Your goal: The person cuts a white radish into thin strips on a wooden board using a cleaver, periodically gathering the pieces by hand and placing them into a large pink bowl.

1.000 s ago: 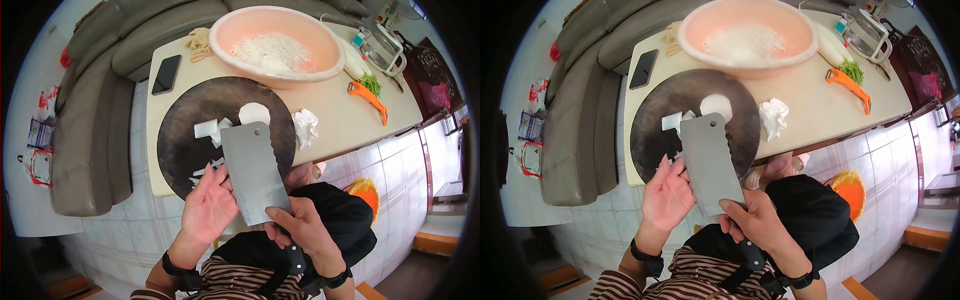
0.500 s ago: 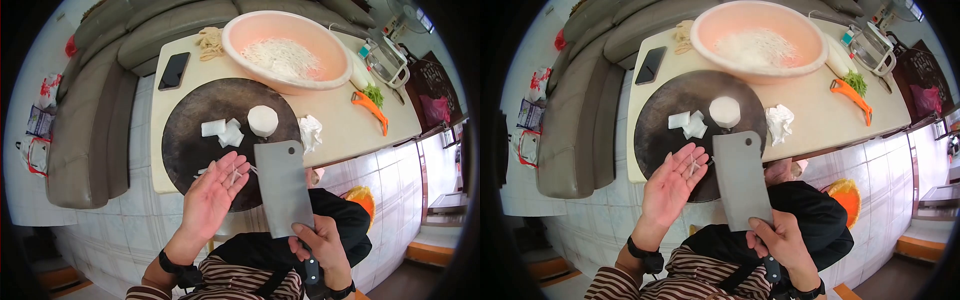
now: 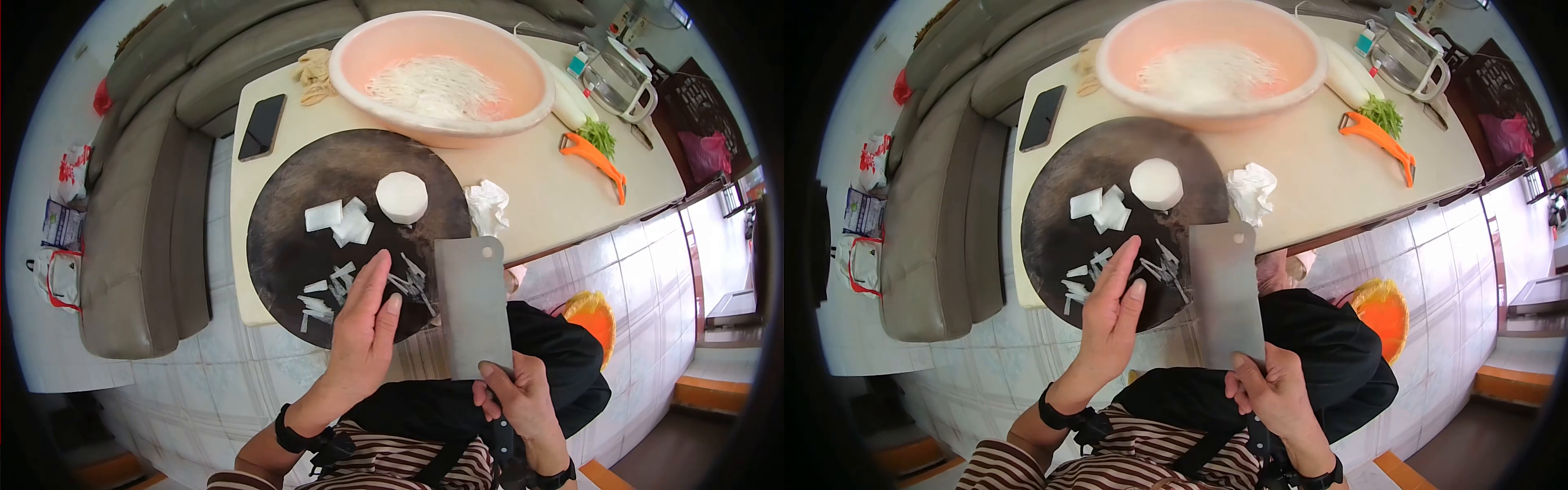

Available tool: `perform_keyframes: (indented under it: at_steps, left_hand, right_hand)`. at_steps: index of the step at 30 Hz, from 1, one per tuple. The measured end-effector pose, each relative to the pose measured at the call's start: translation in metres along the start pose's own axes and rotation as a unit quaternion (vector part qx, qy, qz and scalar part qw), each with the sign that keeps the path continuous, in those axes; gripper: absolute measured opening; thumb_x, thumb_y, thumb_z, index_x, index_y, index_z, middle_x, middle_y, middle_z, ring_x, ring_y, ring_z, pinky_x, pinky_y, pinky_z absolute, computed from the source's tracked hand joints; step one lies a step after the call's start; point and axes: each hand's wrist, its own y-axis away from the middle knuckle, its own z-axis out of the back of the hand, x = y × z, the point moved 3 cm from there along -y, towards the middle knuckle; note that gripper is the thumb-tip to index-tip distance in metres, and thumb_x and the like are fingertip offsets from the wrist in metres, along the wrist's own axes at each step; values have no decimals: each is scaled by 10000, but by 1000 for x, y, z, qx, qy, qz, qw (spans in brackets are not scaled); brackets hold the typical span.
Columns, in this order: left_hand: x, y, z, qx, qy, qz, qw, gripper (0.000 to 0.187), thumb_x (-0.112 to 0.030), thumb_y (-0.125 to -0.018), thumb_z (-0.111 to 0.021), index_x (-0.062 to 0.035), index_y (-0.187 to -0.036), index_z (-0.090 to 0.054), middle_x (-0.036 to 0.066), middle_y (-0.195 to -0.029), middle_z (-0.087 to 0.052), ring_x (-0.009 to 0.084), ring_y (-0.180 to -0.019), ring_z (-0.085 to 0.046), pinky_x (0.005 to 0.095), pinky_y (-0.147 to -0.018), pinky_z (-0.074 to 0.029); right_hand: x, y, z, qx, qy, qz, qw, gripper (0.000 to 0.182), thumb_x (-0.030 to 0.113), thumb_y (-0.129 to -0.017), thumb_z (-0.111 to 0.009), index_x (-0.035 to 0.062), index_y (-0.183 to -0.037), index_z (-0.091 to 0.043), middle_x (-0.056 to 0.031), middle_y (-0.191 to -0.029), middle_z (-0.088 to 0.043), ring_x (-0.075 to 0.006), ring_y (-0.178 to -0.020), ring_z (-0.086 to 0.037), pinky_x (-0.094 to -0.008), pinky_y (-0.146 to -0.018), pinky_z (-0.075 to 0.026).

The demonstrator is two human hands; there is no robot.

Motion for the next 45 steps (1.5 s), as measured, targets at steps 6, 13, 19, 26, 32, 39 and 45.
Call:
perform_keyframes:
  at_steps: [6, 13, 19, 26, 32, 39, 45]
  left_hand:
    - [-2, -5, -20, 16, -74, -44, 996, 466, -115, -1036, -443, 62, -1460, -365, 236, -1484, -413, 331, -1361, -438, 369, -1114, -345]
    - [0, -3, -21, 2, -78, -35, 996, 475, -38, -997, -447, 54, -1456, -366, 238, -1476, -412, 386, -1384, -395, 416, -1125, -344]
    - [-11, -5, -14, -3, -113, -80, 990, 617, 151, -861, -418, 28, -1464, -383, 212, -1483, -423, 370, -1402, -388, 404, -1134, -345]
    - [-21, -25, -1, -74, -67, -98, 990, 581, 168, -872, -393, 31, -1434, -449, 190, -1469, -469, 313, -1382, -440, 359, -1129, -344]
    - [-32, -46, 5, -161, 288, 33, 943, 444, -6, -1022, -425, 50, -1462, -392, 145, -1503, -439, 226, -1379, -432, 323, -1133, -337]
    - [-31, -53, -6, -242, 470, 139, 838, 487, 46, -946, -584, 43, -1416, -456, 127, -1379, -546, 161, -1235, -537, 292, -1065, -422]
    - [-17, -45, -6, -234, 515, 165, 808, 384, 44, -935, -611, 15, -1315, -575, 69, -1192, -653, 108, -1055, -617, 252, -985, -474]
  right_hand:
    - [-15, -5, -21, 61, -2, -18, 998, 202, 116, -1005, -520, -22, -870, -579, -31, -632, -598, -58, -454, -489, -216, -421, -379]
    - [-26, -13, -43, 92, -39, -9, 995, 226, 156, -1010, -532, -13, -867, -575, -29, -632, -589, -62, -459, -495, -221, -420, -378]
    - [-8, -5, -41, 104, -26, -1, 994, 247, 173, -1019, -533, -14, -863, -572, -26, -629, -585, -65, -464, -490, -228, -429, -384]
    - [13, -18, -46, 136, -46, 1, 990, 242, 170, -1025, -535, -11, -869, -575, -18, -640, -583, -64, -471, -481, -227, -429, -381]
    - [29, -20, -42, 131, -29, 46, 990, 209, 140, -1016, -533, -18, -885, -574, -19, -638, -575, -82, -493, -493, -257, -461, -389]
    - [38, -13, -45, 75, 107, 187, 973, 119, 59, -962, -565, -38, -897, -542, -122, -599, -573, -231, -492, -573, -351, -480, -413]
    - [43, -9, -52, 13, 202, 230, 952, 140, 37, -918, -598, -59, -859, -515, -245, -577, -537, -422, -542, -590, -435, -470, -428]
